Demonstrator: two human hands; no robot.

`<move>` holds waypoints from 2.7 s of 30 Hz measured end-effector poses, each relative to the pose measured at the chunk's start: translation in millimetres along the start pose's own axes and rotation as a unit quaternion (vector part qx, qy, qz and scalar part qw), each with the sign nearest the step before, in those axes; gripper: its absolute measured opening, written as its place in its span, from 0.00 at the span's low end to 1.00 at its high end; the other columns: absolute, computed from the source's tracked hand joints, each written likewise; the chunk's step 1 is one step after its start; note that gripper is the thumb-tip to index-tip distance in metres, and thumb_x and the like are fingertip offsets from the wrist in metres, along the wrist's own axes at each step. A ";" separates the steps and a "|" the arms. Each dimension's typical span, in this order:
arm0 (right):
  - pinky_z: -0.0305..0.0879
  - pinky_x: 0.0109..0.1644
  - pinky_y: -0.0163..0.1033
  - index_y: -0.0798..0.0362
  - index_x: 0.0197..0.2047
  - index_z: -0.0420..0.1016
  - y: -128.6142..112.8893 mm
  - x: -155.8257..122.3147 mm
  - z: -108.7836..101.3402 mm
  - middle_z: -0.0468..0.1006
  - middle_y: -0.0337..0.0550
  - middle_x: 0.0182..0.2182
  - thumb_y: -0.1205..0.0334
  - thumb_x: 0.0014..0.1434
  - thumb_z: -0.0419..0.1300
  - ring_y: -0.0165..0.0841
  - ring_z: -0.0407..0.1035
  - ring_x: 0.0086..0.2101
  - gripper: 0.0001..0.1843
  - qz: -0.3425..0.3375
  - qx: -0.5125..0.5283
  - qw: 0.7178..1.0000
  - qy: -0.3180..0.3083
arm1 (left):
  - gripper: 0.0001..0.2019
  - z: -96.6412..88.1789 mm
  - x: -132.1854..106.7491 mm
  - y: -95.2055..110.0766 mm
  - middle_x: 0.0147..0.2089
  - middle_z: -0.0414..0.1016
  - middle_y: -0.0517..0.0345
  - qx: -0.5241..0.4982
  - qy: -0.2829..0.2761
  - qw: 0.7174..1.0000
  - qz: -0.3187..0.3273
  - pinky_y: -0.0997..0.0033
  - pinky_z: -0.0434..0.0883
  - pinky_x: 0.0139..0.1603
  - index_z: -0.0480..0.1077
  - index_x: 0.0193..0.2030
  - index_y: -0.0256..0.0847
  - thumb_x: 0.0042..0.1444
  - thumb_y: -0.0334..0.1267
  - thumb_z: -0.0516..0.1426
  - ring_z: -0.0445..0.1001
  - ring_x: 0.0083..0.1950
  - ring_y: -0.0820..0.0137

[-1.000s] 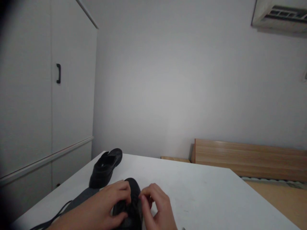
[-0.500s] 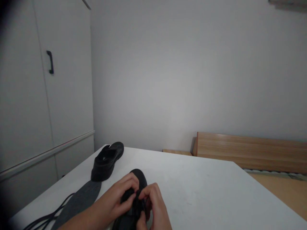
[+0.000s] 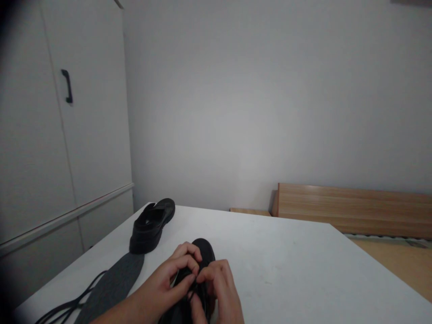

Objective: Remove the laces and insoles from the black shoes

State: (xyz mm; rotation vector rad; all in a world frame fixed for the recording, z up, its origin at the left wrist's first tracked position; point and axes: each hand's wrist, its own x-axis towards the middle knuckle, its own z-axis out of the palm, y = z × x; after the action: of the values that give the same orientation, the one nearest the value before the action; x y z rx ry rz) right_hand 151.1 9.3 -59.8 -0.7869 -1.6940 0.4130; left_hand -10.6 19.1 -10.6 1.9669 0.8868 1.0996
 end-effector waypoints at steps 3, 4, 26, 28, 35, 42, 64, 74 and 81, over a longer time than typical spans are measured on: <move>0.63 0.30 0.35 0.48 0.34 0.70 -3.2 5.9 -5.8 0.69 0.40 0.30 0.64 0.64 0.56 0.33 0.65 0.29 0.06 -0.010 0.028 1.000 -0.007 | 0.03 -2.4 -5.0 1.1 0.52 0.67 0.50 0.031 -0.001 0.999 0.010 0.61 0.62 0.60 0.68 0.34 0.42 0.58 0.37 0.54 0.64 0.57 0.60; 0.64 0.31 0.35 0.48 0.34 0.71 -2.7 6.8 -7.5 0.70 0.40 0.30 0.61 0.65 0.56 0.33 0.66 0.30 0.07 0.000 0.043 0.999 -0.008 | 0.02 -3.3 -6.5 1.8 0.54 0.66 0.50 0.041 -0.002 0.999 0.016 0.61 0.61 0.61 0.68 0.34 0.43 0.58 0.36 0.55 0.62 0.59 0.59; 0.62 0.31 0.36 0.48 0.35 0.74 -16.3 15.9 -25.3 0.67 0.40 0.29 0.52 0.71 0.51 0.33 0.63 0.29 0.16 0.049 0.198 0.977 0.061 | 0.32 -26.4 -6.9 7.9 0.54 0.69 0.44 -0.175 -0.053 0.982 0.041 0.56 0.65 0.56 0.78 0.25 0.38 0.62 0.64 0.51 0.66 0.57 0.51; 0.61 0.31 0.36 0.49 0.36 0.74 -13.7 17.8 -23.6 0.68 0.41 0.31 0.50 0.69 0.53 0.33 0.63 0.30 0.15 0.071 0.170 0.982 0.045 | 0.37 -31.8 -5.5 10.8 0.54 0.71 0.45 -0.193 -0.042 0.979 0.059 0.54 0.58 0.63 0.80 0.22 0.40 0.65 0.64 0.43 0.64 0.60 0.50; 0.60 0.31 0.36 0.50 0.32 0.70 -1.6 19.9 -16.4 0.68 0.38 0.29 0.48 0.64 0.58 0.33 0.65 0.30 0.16 0.156 0.102 0.981 -0.050 | 0.23 -48.5 -1.1 2.3 0.37 0.73 0.53 -0.019 0.033 0.999 0.038 0.65 0.65 0.47 0.73 0.27 0.39 0.65 0.54 0.54 0.70 0.41 0.63; 0.63 0.34 0.36 0.51 0.32 0.69 4.6 22.1 -22.1 0.69 0.39 0.30 0.52 0.66 0.56 0.34 0.65 0.32 0.14 0.136 0.080 0.980 -0.121 | 0.09 -43.1 -1.9 3.1 0.35 0.69 0.58 0.102 -0.030 0.994 -0.006 0.69 0.63 0.44 0.70 0.31 0.39 0.58 0.40 0.61 0.69 0.40 0.66; 0.63 0.40 0.37 0.50 0.37 0.71 -7.9 24.6 -15.6 0.73 0.37 0.29 0.45 0.59 0.65 0.34 0.68 0.33 0.17 0.222 0.297 0.929 -0.012 | 0.12 -35.7 -3.1 2.6 0.38 0.66 0.59 -0.171 -0.032 0.985 -0.012 0.69 0.64 0.44 0.63 0.43 0.41 0.63 0.46 0.59 0.67 0.41 0.69; 0.55 0.27 0.33 0.50 0.36 0.71 -11.4 25.5 -16.3 0.66 0.33 0.23 0.41 0.56 0.65 0.29 0.59 0.23 0.21 0.241 0.246 0.938 0.043 | 0.16 -36.0 -1.1 -10.5 0.32 0.66 0.64 -0.185 0.016 0.981 -0.049 0.79 0.60 0.26 0.66 0.40 0.40 0.59 0.49 0.64 0.63 0.27 0.78; 0.54 0.25 0.33 0.51 0.33 0.73 -10.8 20.1 -17.4 0.66 0.35 0.21 0.41 0.57 0.64 0.29 0.59 0.23 0.21 0.206 0.138 0.966 0.077 | 0.20 -42.8 -3.2 -1.9 0.28 0.70 0.61 -0.161 0.006 0.985 -0.061 0.78 0.55 0.24 0.68 0.35 0.38 0.57 0.54 0.64 0.62 0.24 0.77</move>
State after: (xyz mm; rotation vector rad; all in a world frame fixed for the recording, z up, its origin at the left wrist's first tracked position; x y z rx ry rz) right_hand 162.4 13.2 -33.7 -0.9373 -1.2878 0.8348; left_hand -50.2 27.8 3.3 1.6227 0.7708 1.1074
